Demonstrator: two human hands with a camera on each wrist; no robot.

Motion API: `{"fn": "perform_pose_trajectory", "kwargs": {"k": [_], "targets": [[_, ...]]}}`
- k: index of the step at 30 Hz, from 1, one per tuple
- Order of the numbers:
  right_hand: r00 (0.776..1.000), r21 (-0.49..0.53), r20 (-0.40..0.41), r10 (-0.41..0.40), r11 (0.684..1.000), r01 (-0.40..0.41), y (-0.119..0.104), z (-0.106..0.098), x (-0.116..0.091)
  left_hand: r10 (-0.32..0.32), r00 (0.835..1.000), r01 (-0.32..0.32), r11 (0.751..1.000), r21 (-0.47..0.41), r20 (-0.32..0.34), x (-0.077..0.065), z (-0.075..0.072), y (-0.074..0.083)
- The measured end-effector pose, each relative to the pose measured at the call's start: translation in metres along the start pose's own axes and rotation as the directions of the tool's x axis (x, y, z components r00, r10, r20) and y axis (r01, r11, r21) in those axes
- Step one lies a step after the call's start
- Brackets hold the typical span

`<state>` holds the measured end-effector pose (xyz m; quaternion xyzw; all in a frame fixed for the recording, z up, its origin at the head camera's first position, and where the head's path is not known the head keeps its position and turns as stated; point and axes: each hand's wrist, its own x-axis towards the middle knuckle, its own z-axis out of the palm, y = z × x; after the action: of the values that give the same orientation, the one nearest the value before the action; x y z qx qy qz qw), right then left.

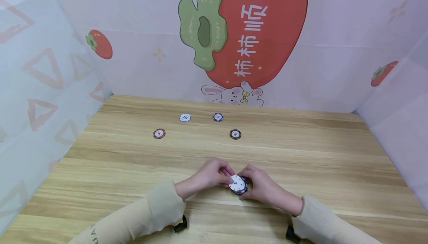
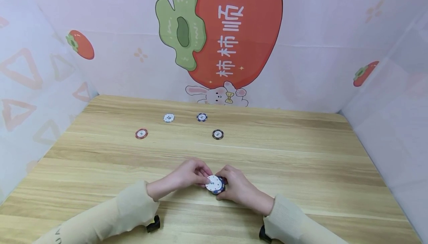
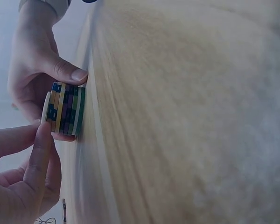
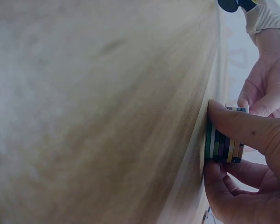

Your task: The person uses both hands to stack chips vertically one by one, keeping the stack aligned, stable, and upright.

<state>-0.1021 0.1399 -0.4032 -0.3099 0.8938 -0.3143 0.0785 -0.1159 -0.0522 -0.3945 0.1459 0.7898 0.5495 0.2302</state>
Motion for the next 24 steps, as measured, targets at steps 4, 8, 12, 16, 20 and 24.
{"fn": "perform_pose_trajectory", "kwargs": {"k": [4, 8, 12, 16, 20, 24], "targets": [[1.000, -0.001, -0.003, -0.001, 1.000, 0.001, -0.0002, 0.0001, -0.0002, 0.002, 1.000, -0.002, 1.000, 0.022, -0.013, 0.0003, 0.0020, 0.0008], [1.000, -0.005, -0.005, -0.002, 1.000, 0.002, -0.0002, 0.0001, -0.0003, 0.007, 1.000, -0.005, 0.999, 0.049, -0.026, 0.0002, 0.0038, 0.0017], [1.000, -0.010, -0.008, -0.004, 1.000, 0.004, -0.0004, 0.0001, -0.0004, 0.021, 0.999, -0.018, 0.996, 0.083, -0.034, 0.0010, 0.0053, 0.0014], [1.000, -0.015, -0.007, -0.006, 1.000, 0.006, -0.0006, 0.0001, -0.0002, 0.040, 0.999, -0.035, 0.993, 0.113, -0.035, 0.0012, 0.0063, 0.0019], [1.000, -0.019, -0.007, -0.008, 1.000, 0.008, -0.0007, 0.0004, -0.0001, 0.043, 0.998, -0.038, 0.990, 0.132, -0.036, 0.0006, 0.0070, 0.0033], [1.000, -0.016, -0.003, -0.003, 1.000, 0.003, -0.0010, 0.0000, -0.0001, 0.045, 0.998, -0.040, 0.989, 0.145, -0.036, -0.0002, 0.0073, 0.0049]]}}
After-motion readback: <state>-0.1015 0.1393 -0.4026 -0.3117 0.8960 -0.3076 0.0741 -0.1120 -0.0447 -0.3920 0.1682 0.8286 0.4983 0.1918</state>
